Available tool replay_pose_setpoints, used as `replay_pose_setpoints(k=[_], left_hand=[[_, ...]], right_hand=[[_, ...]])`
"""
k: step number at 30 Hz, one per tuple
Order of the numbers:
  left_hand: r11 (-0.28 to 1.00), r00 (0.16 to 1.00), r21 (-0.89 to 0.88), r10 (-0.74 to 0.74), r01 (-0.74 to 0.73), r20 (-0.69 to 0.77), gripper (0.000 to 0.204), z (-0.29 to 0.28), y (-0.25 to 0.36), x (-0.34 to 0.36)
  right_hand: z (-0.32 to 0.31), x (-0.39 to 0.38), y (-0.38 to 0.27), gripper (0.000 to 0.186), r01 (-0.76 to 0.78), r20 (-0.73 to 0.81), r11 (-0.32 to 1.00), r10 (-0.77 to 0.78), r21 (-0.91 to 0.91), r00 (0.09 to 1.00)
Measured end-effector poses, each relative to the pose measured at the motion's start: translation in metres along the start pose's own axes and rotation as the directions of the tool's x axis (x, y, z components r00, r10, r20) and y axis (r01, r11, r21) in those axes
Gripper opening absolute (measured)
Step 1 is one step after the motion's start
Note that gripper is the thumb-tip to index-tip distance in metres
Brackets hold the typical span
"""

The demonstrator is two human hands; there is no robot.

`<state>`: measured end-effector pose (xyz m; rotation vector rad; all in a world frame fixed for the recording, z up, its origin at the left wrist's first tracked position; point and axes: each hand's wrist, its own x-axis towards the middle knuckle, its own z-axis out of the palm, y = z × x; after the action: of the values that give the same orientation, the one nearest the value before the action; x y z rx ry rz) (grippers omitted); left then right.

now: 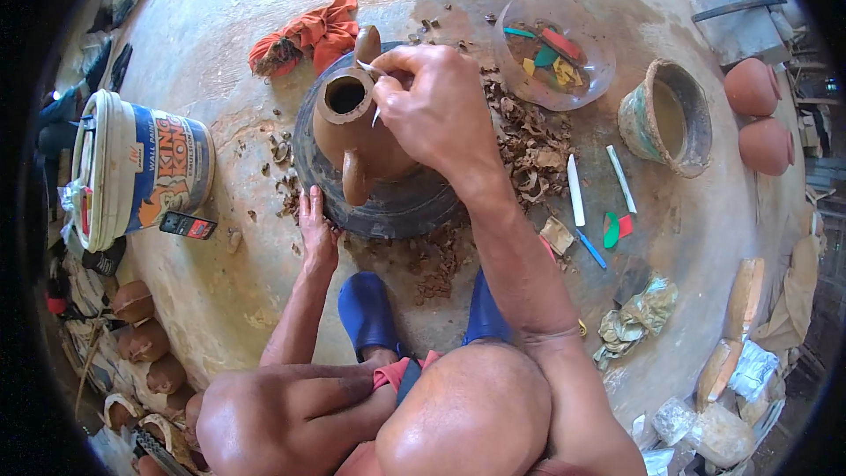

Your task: The person uses various tools to smooth and detail a clay jug on a pottery wheel, including scraping the surface and cleaning the inner rim.

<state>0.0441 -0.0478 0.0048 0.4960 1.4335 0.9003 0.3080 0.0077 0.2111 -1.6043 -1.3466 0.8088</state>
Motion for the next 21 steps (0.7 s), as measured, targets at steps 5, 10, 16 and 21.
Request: replay_pose_setpoints(k=[5,10,16,21], left_hand=[[0.998,0.997,-0.015,0.066,-0.066,0.042,0.061,-0.001,0.000,0.005],[0.997,0.997,0.044,0.063,-0.064,0.033,0.062,-0.013,0.002,0.012],[0.995,0.999,0.092,0.039,-0.041,0.022,0.063,-0.014,-0.009,0.004],[1.000,1.000,0.006,0.003,-0.003,-0.008,0.080,0.000,-0.014,-0.024]], right_hand=[[-0.018,-0.007,0.034,0.021,-0.019,-0.250,0.964,0.088,0.265,0.964],[-0.011,-0.021,0.107,0.016,-0.252,-0.193,0.961,0.270,0.113,0.943],[0.018,-0.042,0.078,0.021,-0.177,-0.224,0.984,0.176,0.013,0.959],[0.014,-0.038,0.033,0.022,-0.123,-0.198,0.987,0.140,0.100,0.970]])
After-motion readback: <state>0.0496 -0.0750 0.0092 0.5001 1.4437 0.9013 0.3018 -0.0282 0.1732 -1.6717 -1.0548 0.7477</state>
